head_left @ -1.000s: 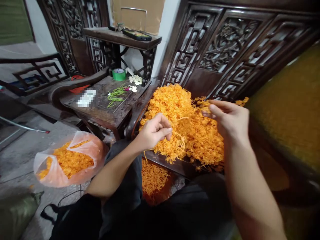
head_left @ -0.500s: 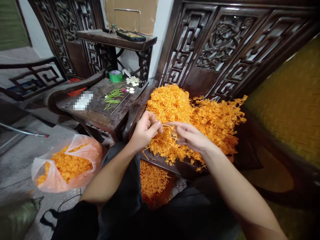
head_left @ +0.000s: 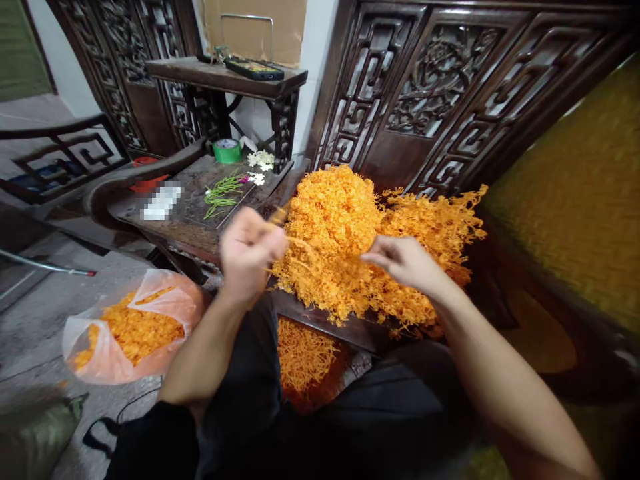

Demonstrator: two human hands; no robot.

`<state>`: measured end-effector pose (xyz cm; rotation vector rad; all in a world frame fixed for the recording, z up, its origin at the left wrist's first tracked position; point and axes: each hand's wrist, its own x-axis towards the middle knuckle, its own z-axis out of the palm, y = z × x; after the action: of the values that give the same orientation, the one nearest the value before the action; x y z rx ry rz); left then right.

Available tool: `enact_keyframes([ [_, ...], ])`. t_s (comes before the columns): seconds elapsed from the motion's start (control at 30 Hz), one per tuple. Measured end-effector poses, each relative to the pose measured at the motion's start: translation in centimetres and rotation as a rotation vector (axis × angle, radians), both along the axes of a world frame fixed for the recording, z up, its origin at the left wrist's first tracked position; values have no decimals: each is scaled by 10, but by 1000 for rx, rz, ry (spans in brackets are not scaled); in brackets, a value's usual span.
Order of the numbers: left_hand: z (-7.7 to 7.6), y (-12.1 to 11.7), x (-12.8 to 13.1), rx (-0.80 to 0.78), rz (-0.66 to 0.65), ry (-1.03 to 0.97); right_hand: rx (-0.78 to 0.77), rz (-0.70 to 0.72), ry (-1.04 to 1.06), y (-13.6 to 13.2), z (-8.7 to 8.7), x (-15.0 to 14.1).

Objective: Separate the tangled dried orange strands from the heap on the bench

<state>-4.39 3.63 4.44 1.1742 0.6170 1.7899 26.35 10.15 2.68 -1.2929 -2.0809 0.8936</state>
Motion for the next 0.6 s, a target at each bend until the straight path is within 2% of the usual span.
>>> enact_keyframes([
  [0.03, 4, -2, -6, 31, 70, -28, 70, -137, 5, 7, -6, 11],
  [0.07, 6, -3, -9, 24, 80, -11, 114, -243, 40, 14, -13, 20],
  [0.13, 4, -5, -5, -71, -93, 222, 176, -358, 128, 30, -25, 28],
  [0.2, -8, -6, 14, -118, -341, 628, 229, -400, 175, 47, -29, 20],
  [0.23, -17, -8, 27, -92, -435, 846, 269, -417, 183, 57, -27, 11],
  [0.3, -40, -14, 57, 38, -538, 1257, 393, -446, 190, 78, -18, -14],
  [0.37, -70, -26, 84, 182, -623, 1607, 648, -428, 98, 101, -6, -41],
  [0.4, -85, -33, 95, 251, -686, 1743, 716, -449, 43, 113, -1, -54],
  [0.47, -116, -49, 110, 346, -768, 1879, 710, -368, -153, 131, 4, -72],
  [0.53, -142, -63, 114, 320, -803, 1885, 631, -243, -358, 140, 4, -81],
  [0.6, -159, -71, 113, 268, -796, 1864, 623, -181, -469, 138, 4, -74],
])
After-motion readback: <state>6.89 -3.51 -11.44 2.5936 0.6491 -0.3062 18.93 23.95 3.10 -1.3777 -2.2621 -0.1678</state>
